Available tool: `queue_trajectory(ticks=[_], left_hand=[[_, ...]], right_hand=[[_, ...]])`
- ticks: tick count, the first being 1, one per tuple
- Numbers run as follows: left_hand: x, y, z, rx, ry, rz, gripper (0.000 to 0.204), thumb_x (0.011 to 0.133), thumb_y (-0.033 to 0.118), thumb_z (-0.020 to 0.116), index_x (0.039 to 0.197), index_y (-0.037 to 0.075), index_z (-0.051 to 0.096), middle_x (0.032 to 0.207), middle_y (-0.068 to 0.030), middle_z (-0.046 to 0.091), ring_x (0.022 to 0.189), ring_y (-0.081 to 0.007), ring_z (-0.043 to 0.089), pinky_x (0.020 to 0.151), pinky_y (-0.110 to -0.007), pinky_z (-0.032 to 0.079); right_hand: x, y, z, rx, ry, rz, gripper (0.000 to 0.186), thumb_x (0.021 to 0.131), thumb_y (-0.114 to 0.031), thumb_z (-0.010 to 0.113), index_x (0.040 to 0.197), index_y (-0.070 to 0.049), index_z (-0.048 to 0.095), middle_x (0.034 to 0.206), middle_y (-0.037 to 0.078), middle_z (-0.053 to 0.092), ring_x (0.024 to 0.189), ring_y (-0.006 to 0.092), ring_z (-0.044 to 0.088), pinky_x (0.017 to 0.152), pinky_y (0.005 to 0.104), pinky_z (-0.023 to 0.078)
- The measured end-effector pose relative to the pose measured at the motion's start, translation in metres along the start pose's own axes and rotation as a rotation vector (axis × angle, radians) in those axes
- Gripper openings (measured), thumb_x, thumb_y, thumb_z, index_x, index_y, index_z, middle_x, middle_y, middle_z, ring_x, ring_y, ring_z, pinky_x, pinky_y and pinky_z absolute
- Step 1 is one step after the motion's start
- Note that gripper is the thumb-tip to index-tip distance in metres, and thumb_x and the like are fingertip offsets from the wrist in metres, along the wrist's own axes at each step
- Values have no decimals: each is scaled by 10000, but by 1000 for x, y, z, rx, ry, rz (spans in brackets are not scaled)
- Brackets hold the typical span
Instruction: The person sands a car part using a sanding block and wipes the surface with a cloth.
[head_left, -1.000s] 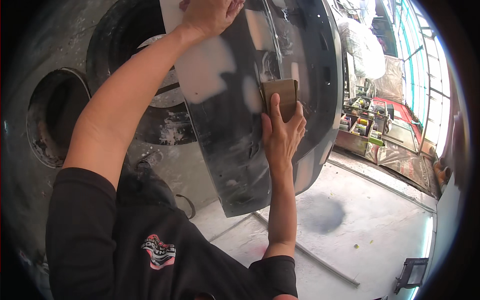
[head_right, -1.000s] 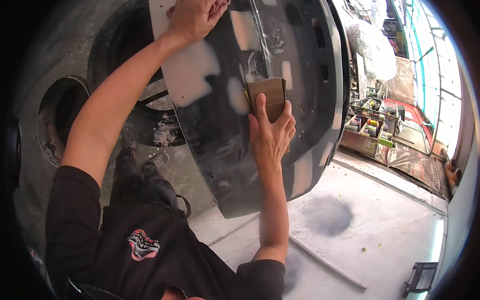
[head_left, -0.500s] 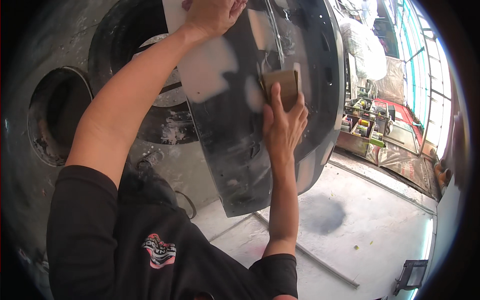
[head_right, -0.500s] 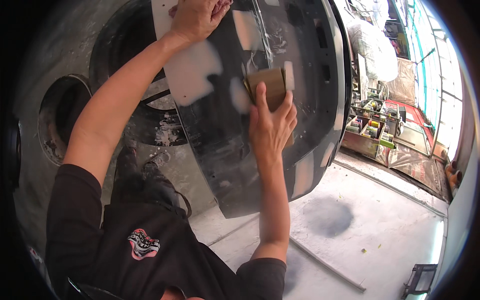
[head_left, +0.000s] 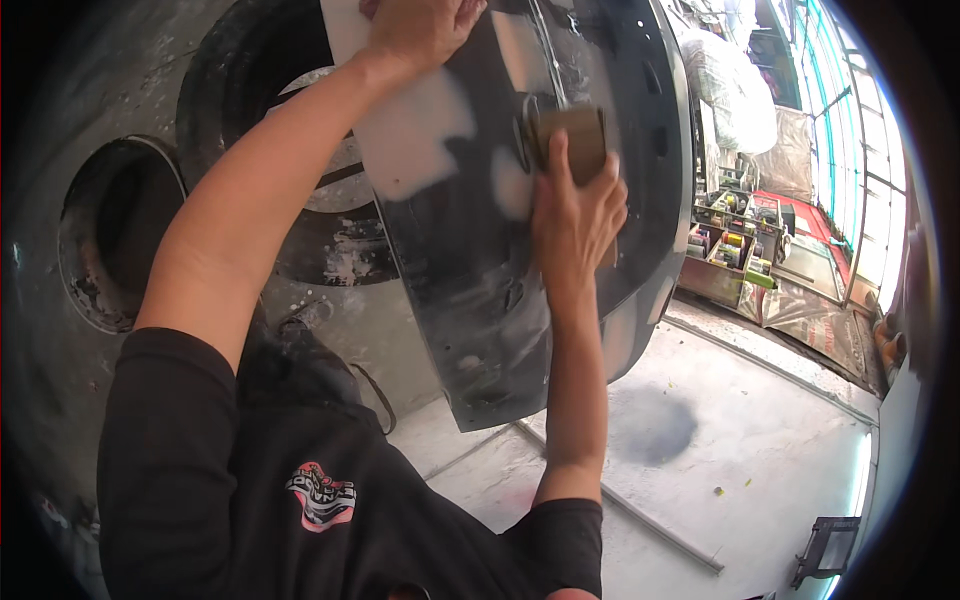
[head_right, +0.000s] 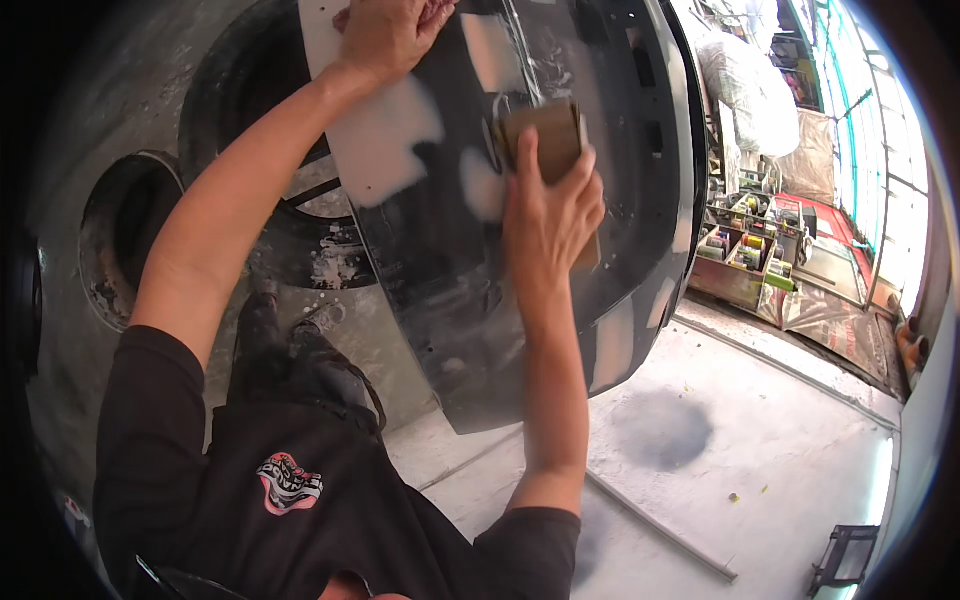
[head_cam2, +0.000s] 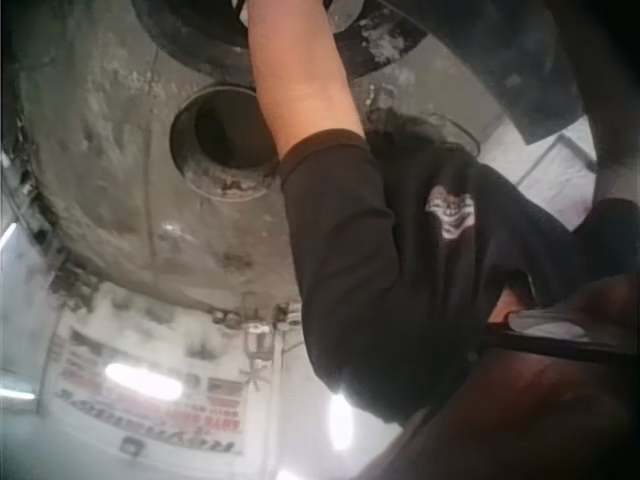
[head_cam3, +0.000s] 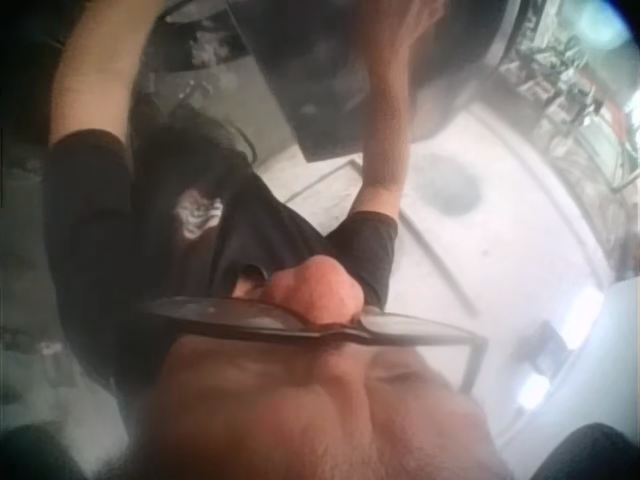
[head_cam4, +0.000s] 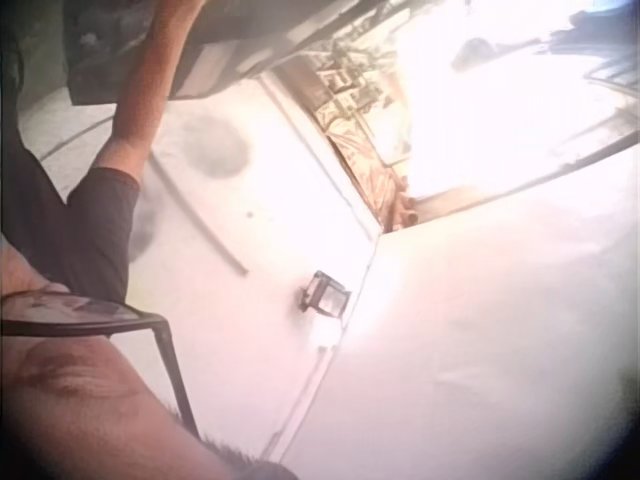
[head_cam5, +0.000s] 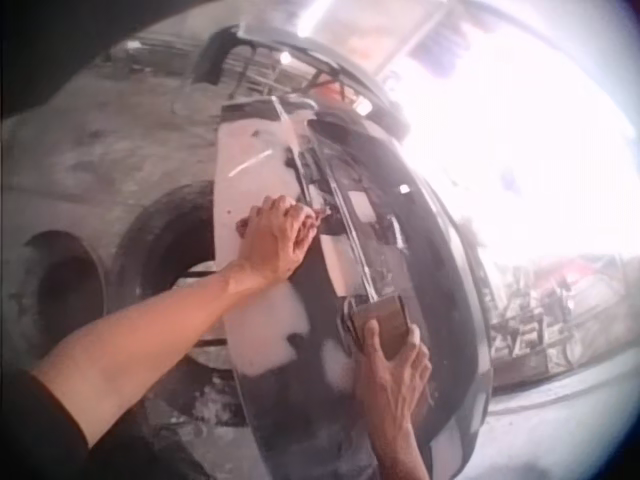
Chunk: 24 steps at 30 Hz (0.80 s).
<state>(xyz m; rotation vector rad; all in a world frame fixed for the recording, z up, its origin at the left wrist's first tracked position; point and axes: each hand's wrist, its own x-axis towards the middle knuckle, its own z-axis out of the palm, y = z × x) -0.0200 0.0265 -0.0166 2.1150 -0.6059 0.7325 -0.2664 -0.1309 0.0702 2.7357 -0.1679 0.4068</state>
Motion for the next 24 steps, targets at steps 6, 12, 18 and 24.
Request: queue_trajectory(ticks=[6, 12, 18, 24], left_hand=[[4, -3, 7, -66, 56, 11, 204, 978, 286, 685, 1093, 118, 663, 1085, -138, 632, 1055, -366, 597, 931, -524, 459], [2, -4, -4, -21, 21, 0, 209, 972, 279, 697, 1093, 115, 655, 1077, -136, 627, 1045, -356, 599, 918, -532, 463], [4, -1, 7, -51, 56, 1, 204, 971, 268, 698, 1096, 114, 648, 1069, -138, 622, 1047, -360, 594, 926, -537, 459], [1, -6, -6, -72, 2, -13, 219, 972, 271, 692, 1112, 108, 649, 1099, -142, 626, 1088, -364, 586, 942, -533, 455]], right_hand=[[39, -1, 7, -11, 30, -23, 646, 933, -269, 780, 1528, -339, 538, 1498, 325, 429, 1247, 471, 530, 1001, 580, 464], [-28, 1, -5, 34, -39, 5, 716, 905, -235, 797, 1557, -352, 527, 1519, 321, 415, 1250, 466, 532, 1006, 575, 459], [59, 3, -3, -2, -50, 11, 711, 918, -234, 790, 1568, -339, 520, 1507, 336, 417, 1249, 473, 529, 1017, 549, 452], [-27, -1, -4, 94, -29, -52, 657, 922, -248, 784, 1532, -326, 554, 1469, 331, 441, 1197, 468, 545, 993, 556, 460]])
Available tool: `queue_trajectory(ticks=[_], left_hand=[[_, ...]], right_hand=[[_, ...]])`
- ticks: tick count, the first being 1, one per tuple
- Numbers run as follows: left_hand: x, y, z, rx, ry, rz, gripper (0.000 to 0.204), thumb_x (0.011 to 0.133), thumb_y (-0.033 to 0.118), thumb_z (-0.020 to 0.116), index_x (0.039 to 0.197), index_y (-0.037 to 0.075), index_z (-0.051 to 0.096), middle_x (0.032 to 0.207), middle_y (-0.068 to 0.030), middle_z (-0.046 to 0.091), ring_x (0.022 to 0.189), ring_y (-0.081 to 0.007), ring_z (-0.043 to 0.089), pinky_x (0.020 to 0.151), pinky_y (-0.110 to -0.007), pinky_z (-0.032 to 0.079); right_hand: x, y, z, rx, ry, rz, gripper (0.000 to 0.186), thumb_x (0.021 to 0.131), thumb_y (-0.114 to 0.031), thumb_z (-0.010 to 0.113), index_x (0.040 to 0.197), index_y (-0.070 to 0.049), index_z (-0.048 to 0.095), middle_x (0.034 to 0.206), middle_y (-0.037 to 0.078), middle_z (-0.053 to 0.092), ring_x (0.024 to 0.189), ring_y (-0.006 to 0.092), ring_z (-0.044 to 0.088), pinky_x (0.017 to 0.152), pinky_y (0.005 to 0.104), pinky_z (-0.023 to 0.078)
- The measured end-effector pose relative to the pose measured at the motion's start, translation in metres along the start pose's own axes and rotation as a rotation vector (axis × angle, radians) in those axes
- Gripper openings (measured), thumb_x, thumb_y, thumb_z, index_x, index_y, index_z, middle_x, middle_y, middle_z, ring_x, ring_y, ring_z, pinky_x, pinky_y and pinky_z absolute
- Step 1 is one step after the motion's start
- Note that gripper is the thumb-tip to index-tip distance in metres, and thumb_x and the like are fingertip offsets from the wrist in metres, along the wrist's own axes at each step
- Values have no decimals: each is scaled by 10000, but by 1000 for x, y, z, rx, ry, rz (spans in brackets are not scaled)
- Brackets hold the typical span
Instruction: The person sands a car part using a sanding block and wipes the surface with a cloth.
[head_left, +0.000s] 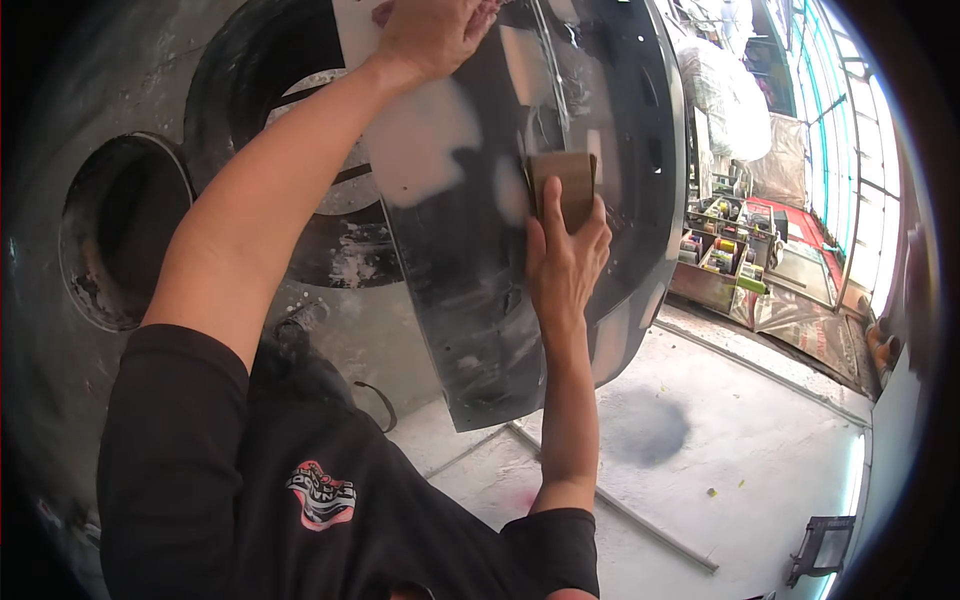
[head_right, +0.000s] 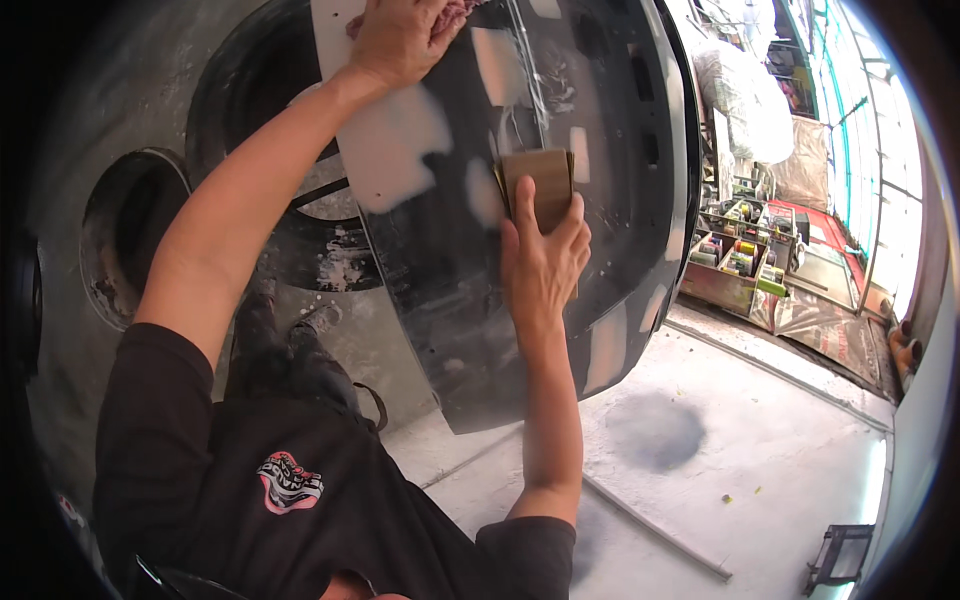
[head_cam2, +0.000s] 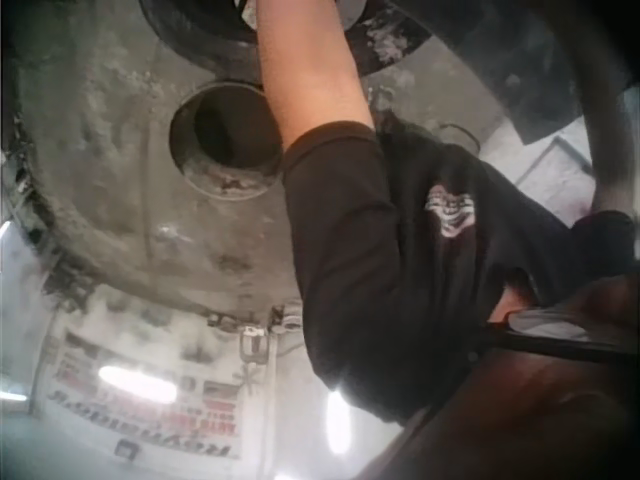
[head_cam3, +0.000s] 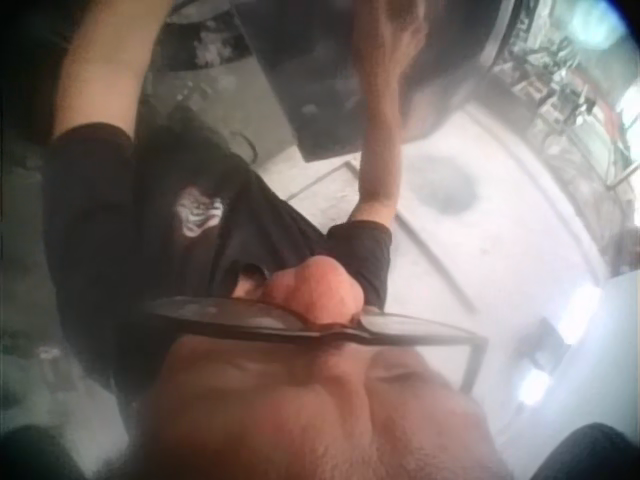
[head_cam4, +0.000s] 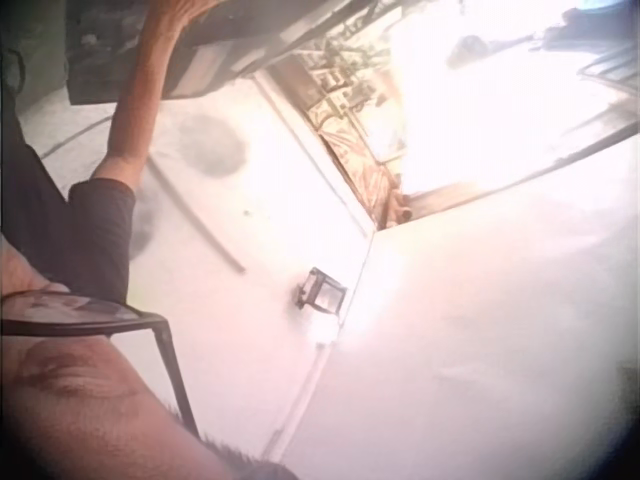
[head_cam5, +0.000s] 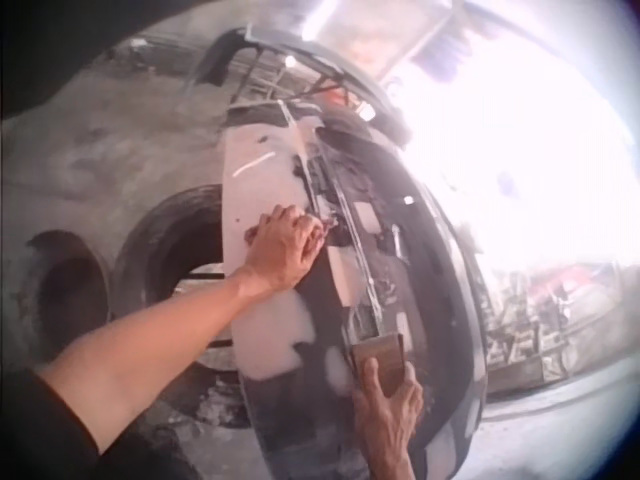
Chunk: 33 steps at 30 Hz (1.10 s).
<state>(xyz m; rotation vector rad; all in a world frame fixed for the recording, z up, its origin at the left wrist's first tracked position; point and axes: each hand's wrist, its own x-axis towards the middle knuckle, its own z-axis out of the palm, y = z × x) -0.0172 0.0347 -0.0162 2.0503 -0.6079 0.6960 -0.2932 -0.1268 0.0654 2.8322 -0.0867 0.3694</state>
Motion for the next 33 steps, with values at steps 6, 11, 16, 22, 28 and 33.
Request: queue_trajectory(ticks=[6, 11, 16, 22, 28, 33], left_hand=[[5, 4, 12, 26, 41, 11, 216, 973, 272, 685, 1112, 109, 650, 1103, -148, 632, 1084, -368, 594, 943, -534, 458], [4, -1, 6, -27, 34, 28, 217, 976, 269, 688, 1112, 106, 648, 1102, -157, 629, 1081, -375, 593, 945, -540, 459], [-1, 1, 3, 37, 33, 1, 209, 979, 271, 691, 1105, 109, 647, 1086, -160, 635, 1063, -385, 599, 931, -541, 464], [8, 7, 14, 30, 62, 9, 187, 977, 266, 693, 1078, 113, 662, 1073, -141, 641, 1053, -375, 604, 928, -535, 466], [0, 1, -2, 15, 48, 13, 194, 982, 272, 689, 1085, 108, 671, 1074, -136, 644, 1055, -366, 605, 928, -532, 468], [6, 8, 8, 51, 59, -5, 202, 981, 274, 695, 1082, 103, 667, 1079, -136, 647, 1052, -364, 606, 928, -530, 468]], right_hand=[[71, 9, 1, -77, 32, 26, 641, 931, -244, 774, 1528, -330, 558, 1506, 323, 422, 1239, 481, 531, 1012, 569, 457], [38, 8, -3, 10, 27, -67, 679, 911, -238, 800, 1533, -353, 553, 1530, 311, 407, 1254, 470, 528, 1018, 560, 456], [-39, 14, 2, 2, -7, 79, 762, 877, -222, 835, 1560, -374, 530, 1537, 294, 412, 1245, 464, 529, 1014, 566, 453], [44, 16, -3, -40, 62, 71, 725, 906, -213, 813, 1561, -373, 549, 1498, 271, 457, 1247, 477, 534, 1056, 571, 439], [-51, 14, -5, 24, 13, 28, 718, 873, -228, 837, 1520, -391, 572, 1538, 289, 434, 1290, 459, 508, 1032, 560, 440], [-2, 25, 0, -50, 85, 21, 725, 866, -231, 839, 1519, -388, 569, 1547, 284, 424, 1292, 461, 514, 1034, 562, 439]])
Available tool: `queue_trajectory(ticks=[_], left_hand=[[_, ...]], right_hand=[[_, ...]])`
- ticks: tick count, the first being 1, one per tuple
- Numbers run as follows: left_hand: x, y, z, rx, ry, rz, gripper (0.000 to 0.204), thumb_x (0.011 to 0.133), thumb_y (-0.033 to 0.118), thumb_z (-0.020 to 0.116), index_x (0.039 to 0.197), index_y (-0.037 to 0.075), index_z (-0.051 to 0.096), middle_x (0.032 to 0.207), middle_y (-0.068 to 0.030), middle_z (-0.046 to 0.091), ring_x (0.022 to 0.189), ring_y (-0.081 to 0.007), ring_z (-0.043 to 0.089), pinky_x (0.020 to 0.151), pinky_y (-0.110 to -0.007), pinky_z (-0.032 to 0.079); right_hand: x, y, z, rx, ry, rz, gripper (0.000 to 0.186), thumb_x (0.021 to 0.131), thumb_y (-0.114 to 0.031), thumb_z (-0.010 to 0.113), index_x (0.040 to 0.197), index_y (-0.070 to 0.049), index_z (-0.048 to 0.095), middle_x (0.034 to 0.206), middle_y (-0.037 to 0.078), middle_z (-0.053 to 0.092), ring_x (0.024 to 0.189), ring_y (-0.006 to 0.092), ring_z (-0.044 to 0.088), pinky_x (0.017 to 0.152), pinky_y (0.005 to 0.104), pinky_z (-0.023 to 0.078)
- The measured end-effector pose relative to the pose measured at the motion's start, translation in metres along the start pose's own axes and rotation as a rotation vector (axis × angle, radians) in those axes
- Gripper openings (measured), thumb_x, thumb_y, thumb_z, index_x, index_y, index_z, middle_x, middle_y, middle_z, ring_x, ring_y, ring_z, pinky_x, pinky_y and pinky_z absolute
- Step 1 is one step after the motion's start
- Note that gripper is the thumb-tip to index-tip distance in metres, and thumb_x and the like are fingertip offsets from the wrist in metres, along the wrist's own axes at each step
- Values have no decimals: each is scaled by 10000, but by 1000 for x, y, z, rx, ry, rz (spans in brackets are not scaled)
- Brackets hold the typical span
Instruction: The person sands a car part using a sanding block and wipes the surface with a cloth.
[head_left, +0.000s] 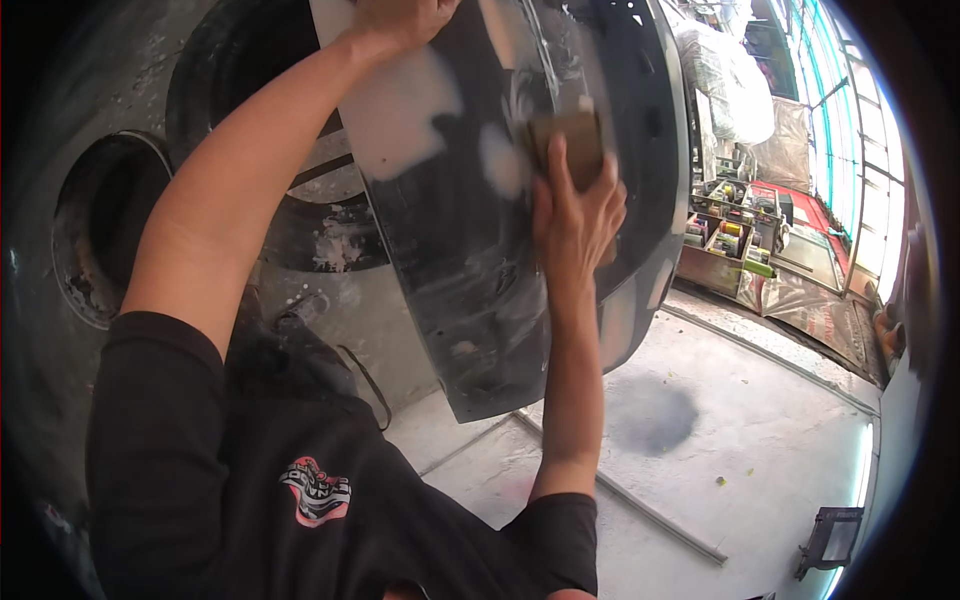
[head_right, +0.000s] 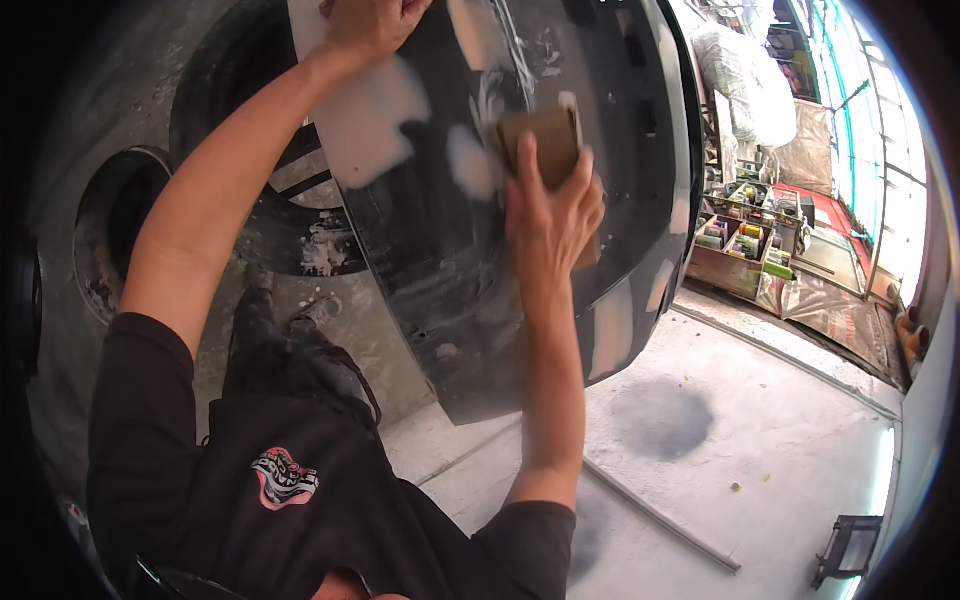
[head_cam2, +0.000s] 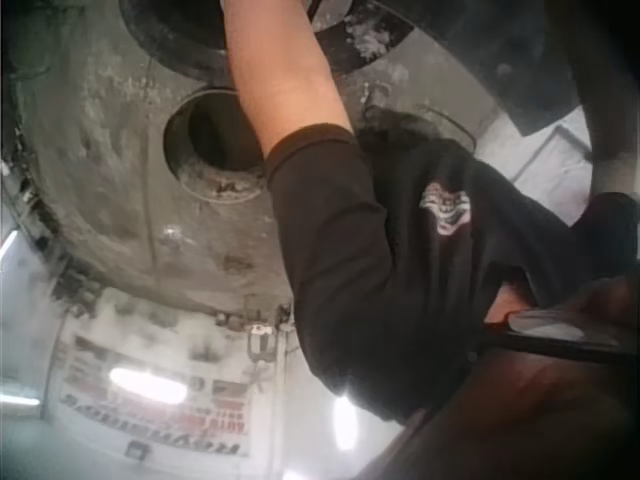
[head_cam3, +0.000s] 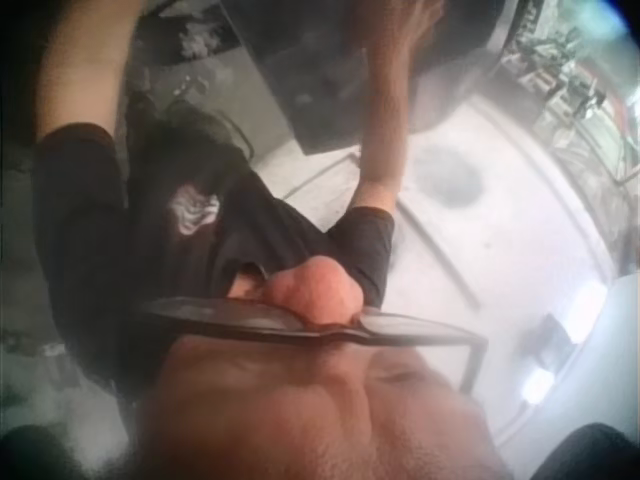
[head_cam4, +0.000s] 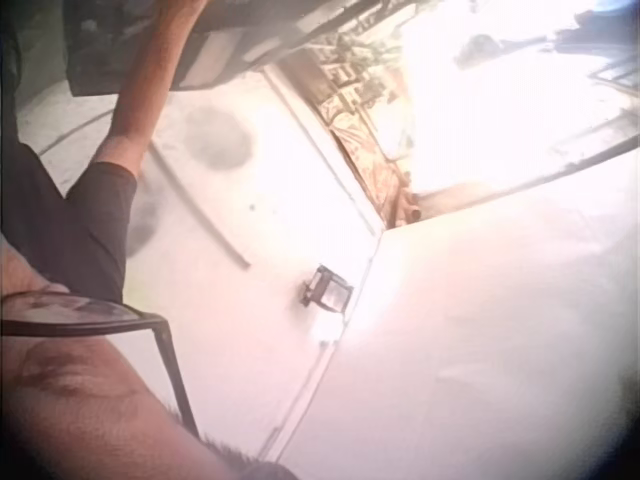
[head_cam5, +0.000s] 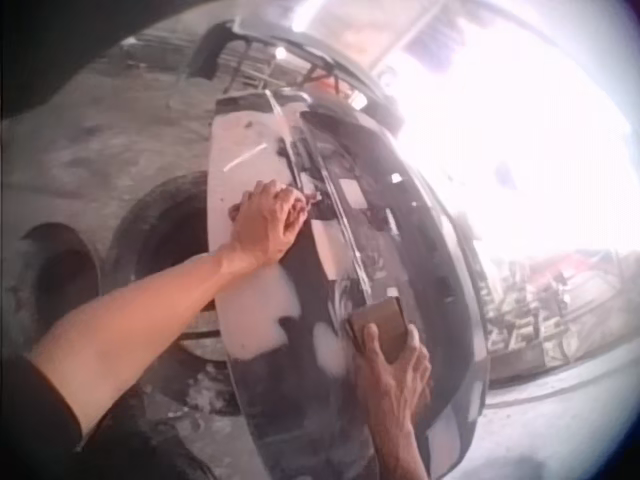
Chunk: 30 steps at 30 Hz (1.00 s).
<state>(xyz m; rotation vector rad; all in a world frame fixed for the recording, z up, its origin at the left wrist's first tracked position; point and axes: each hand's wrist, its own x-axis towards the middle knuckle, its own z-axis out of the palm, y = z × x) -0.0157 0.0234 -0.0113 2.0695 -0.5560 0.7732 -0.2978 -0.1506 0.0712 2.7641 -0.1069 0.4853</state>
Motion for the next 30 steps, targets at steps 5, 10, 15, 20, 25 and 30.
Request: queue_trajectory(ticks=[5, 10, 15, 20, 25, 30], left_hand=[[-1, -2, 5, -76, -8, 45, 173, 973, 255, 705, 1060, 116, 651, 1058, -121, 649, 1020, -364, 608, 916, -527, 473], [-7, -8, -5, -16, 38, 65, 165, 960, 235, 713, 1053, 117, 647, 1034, -118, 637, 1015, -358, 606, 902, -520, 474], [0, -4, -1, -16, 56, 80, 163, 950, 218, 721, 1048, 114, 644, 1026, -119, 630, 1010, -358, 602, 896, -520, 470], [2, 1, -4, -73, -26, 43, 179, 968, 246, 713, 1053, 101, 650, 1005, -117, 622, 998, -347, 597, 918, -520, 466], [1, -17, 2, 6, -10, 76, 233, 986, 333, 717, 1124, 144, 721, 1088, -77, 683, 1043, -343, 628, 922, -505, 491], [-2, -16, 16, -40, -30, 127, 262, 982, 373, 721, 1181, 203, 716, 1194, -29, 677, 1107, -340, 614, 940, -544, 483]], right_hand=[[55, 0, 7, -12, 15, -27, 707, 896, -258, 816, 1537, -386, 548, 1522, 281, 438, 1266, 455, 529, 1028, 556, 441], [-30, -7, 3, 63, -65, 36, 682, 914, -257, 797, 1536, -391, 550, 1529, 275, 436, 1266, 452, 529, 1032, 548, 440], [52, -2, 7, 28, 20, -27, 664, 918, -263, 786, 1528, -374, 548, 1511, 269, 456, 1256, 440, 538, 1029, 553, 439], [90, 3, 23, 13, 78, -36, 650, 907, -274, 778, 1510, -349, 547, 1484, 261, 478, 1227, 427, 552, 1027, 557, 440], [-46, 0, -13, 182, -55, 31, 753, 843, -208, 833, 1530, -343, 555, 1554, 257, 442, 1308, 431, 534, 1072, 528, 450], [-191, -19, -53, 196, -191, 215, 797, 809, -197, 864, 1535, -319, 557, 1601, 267, 389, 1393, 446, 477, 1147, 594, 405]])
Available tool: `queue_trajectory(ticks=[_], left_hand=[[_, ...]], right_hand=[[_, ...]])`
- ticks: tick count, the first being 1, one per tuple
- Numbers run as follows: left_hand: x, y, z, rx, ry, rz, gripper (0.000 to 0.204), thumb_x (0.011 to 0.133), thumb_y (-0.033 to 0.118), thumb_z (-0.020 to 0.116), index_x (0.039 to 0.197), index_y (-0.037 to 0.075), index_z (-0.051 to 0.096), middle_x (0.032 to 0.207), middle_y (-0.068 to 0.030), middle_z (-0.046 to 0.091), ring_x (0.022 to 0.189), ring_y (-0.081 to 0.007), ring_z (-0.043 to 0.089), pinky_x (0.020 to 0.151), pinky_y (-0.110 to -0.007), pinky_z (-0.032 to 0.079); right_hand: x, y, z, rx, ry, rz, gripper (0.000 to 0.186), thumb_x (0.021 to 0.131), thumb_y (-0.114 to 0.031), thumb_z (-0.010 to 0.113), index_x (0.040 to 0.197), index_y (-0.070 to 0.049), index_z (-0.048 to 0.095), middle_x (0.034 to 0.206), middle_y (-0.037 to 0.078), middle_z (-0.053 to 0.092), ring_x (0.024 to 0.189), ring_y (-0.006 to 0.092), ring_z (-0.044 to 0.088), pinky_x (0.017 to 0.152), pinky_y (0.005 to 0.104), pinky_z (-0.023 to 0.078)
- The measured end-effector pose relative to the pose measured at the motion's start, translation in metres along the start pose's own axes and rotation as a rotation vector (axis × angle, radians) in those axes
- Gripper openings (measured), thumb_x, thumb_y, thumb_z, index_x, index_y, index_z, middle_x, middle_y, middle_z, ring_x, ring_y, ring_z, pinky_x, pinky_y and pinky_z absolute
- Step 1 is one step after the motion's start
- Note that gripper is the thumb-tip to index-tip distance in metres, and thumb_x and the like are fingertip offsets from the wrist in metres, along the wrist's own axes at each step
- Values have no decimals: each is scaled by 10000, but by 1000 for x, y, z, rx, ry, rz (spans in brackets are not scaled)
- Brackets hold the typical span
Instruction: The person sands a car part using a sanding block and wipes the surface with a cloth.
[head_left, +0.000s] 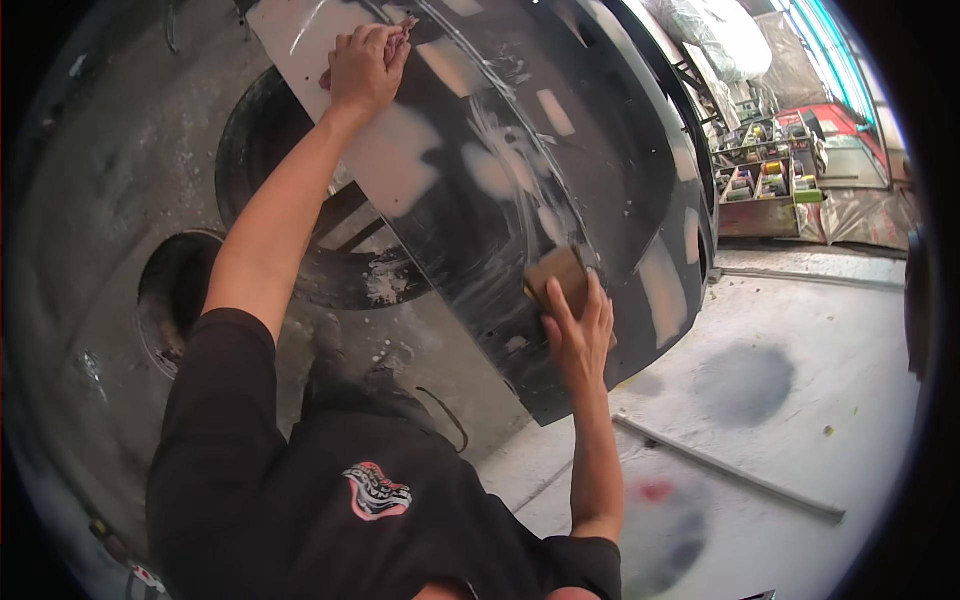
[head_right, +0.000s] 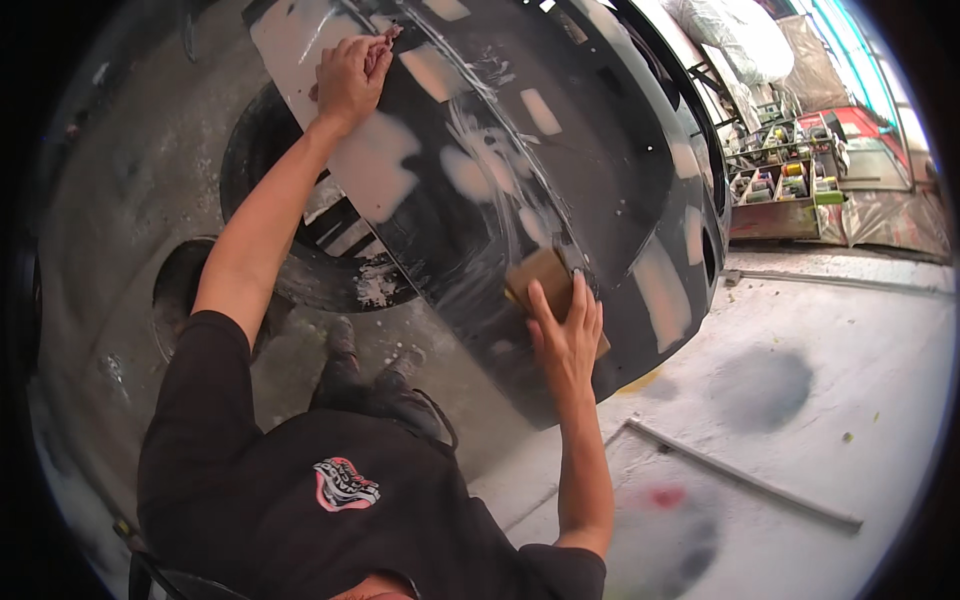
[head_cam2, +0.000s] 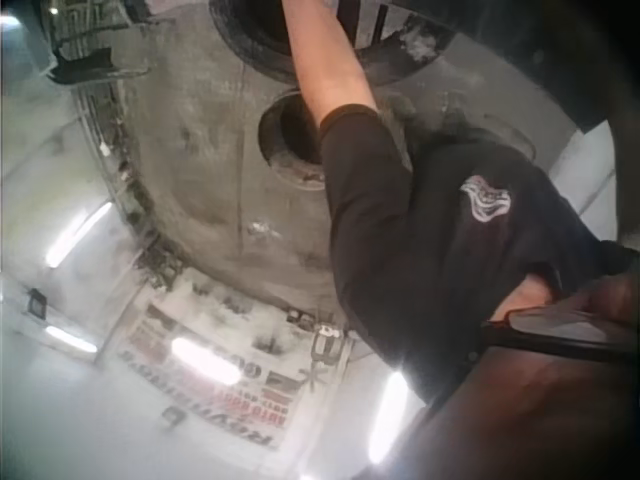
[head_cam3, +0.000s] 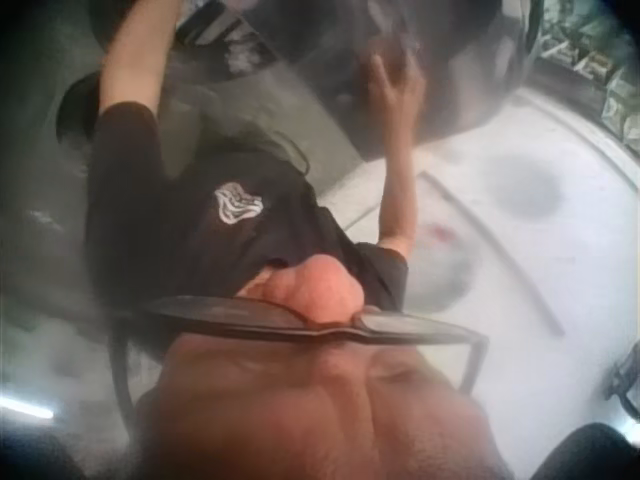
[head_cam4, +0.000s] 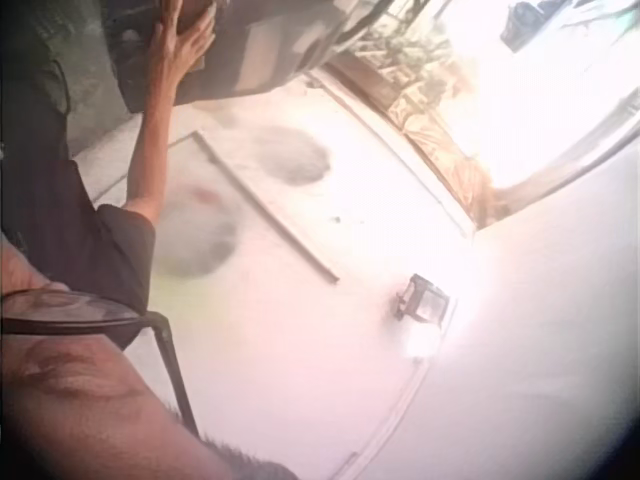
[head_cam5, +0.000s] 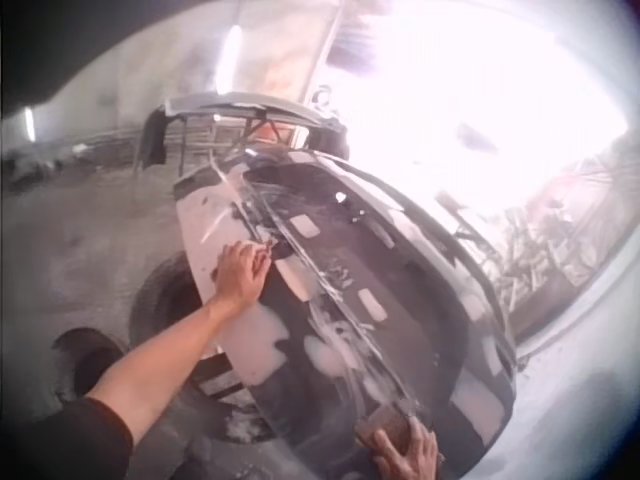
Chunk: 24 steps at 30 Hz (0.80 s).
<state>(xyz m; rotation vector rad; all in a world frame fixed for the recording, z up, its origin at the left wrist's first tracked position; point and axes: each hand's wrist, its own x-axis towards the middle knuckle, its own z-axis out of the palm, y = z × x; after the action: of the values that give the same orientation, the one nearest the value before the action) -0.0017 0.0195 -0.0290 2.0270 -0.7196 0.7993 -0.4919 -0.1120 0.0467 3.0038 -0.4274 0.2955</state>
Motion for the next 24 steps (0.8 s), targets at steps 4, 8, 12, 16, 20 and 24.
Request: queue_trajectory(ticks=[4, 8, 12, 16, 20, 24], left_hand=[[-8, 21, -7, -10, -52, 113, 222, 981, 310, 725, 1153, 171, 738, 1087, -36, 703, 1019, -348, 637, 884, -492, 499], [-58, 128, -20, -204, -206, 424, 147, 981, 238, 682, 1079, 135, 721, 984, -75, 683, 949, -335, 637, 837, -485, 491], [-129, 227, -31, -302, -448, 545, 128, 955, 221, 687, 1065, 159, 705, 978, -47, 668, 967, -273, 621, 849, -454, 479], [-139, 236, -44, -571, -391, 586, 127, 950, 225, 703, 1065, 172, 715, 1009, -24, 670, 1005, -249, 621, 884, -442, 467], [-101, 184, -39, -467, -390, 604, 155, 958, 240, 717, 1106, 197, 733, 1111, 1, 688, 1075, -250, 620, 936, -441, 454], [-42, 102, -34, -199, -254, 318, 185, 975, 254, 716, 1150, 195, 733, 1165, -25, 675, 1095, -290, 612, 950, -483, 470]], right_hand=[[-39, -25, 7, 82, -7, 165, 790, 797, -224, 889, 1514, -300, 564, 1626, 257, 343, 1465, 455, 401, 1185, 681, 336], [-32, -37, 15, 139, 73, 261, 753, 805, -252, 894, 1485, -283, 571, 1622, 255, 339, 1473, 461, 383, 1196, 694, 304], [-32, -37, 24, 86, 91, 292, 737, 807, -272, 899, 1467, -278, 572, 1613, 243, 355, 1470, 454, 385, 1209, 695, 286], [-33, -42, 26, 82, 109, 312, 745, 806, -258, 902, 1471, -286, 568, 1618, 227, 355, 1468, 446, 389, 1208, 697, 286], [-34, -46, 26, 70, 137, 356, 752, 808, -254, 901, 1477, -295, 561, 1615, 221, 353, 1467, 445, 390, 1203, 706, 289], [-31, -51, 25, 73, 156, 382, 746, 817, -259, 898, 1478, -299, 555, 1604, 215, 356, 1466, 442, 392, 1189, 720, 299]])
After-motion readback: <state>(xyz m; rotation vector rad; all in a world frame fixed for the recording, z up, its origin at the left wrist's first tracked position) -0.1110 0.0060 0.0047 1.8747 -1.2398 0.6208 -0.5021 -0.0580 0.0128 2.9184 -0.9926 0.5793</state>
